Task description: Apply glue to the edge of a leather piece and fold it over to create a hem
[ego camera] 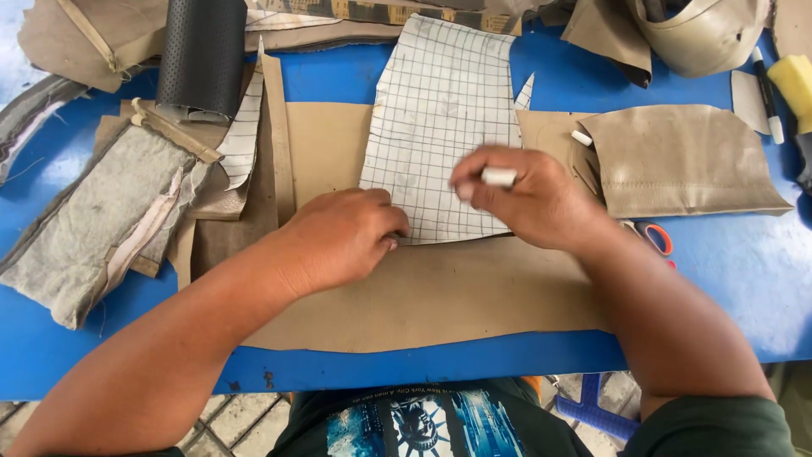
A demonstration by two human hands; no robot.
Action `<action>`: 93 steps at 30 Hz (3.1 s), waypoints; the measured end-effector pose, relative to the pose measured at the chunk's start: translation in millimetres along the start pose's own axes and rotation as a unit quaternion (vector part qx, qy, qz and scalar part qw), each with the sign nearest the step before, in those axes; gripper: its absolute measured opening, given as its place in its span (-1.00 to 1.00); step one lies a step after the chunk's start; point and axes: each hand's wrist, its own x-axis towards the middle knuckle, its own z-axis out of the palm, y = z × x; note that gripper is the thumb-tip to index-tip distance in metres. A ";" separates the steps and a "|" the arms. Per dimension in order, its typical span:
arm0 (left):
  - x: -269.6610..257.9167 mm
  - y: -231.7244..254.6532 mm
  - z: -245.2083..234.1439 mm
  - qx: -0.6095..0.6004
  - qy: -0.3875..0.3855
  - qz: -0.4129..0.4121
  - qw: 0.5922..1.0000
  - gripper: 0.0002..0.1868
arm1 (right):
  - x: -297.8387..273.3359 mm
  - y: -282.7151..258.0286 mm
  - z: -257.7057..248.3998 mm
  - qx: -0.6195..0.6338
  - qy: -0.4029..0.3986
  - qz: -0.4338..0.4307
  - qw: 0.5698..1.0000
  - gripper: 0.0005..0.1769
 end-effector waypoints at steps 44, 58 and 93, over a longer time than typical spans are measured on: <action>-7.4 -19.2 -44.1 -0.080 -0.141 -0.089 0.983 -0.70 | -2.6 -24.6 8.7 -0.034 -0.113 -0.036 0.992 -0.80; -4.1 -19.5 -47.1 -0.088 -0.154 -0.100 0.979 -0.73 | -1.5 -33.9 -33.6 -0.109 -0.182 0.129 0.969 -0.78; 14.8 -39.5 26.9 0.108 0.145 -0.010 0.983 -0.87 | 10.8 15.7 -32.3 -0.275 -0.130 0.164 0.938 -0.58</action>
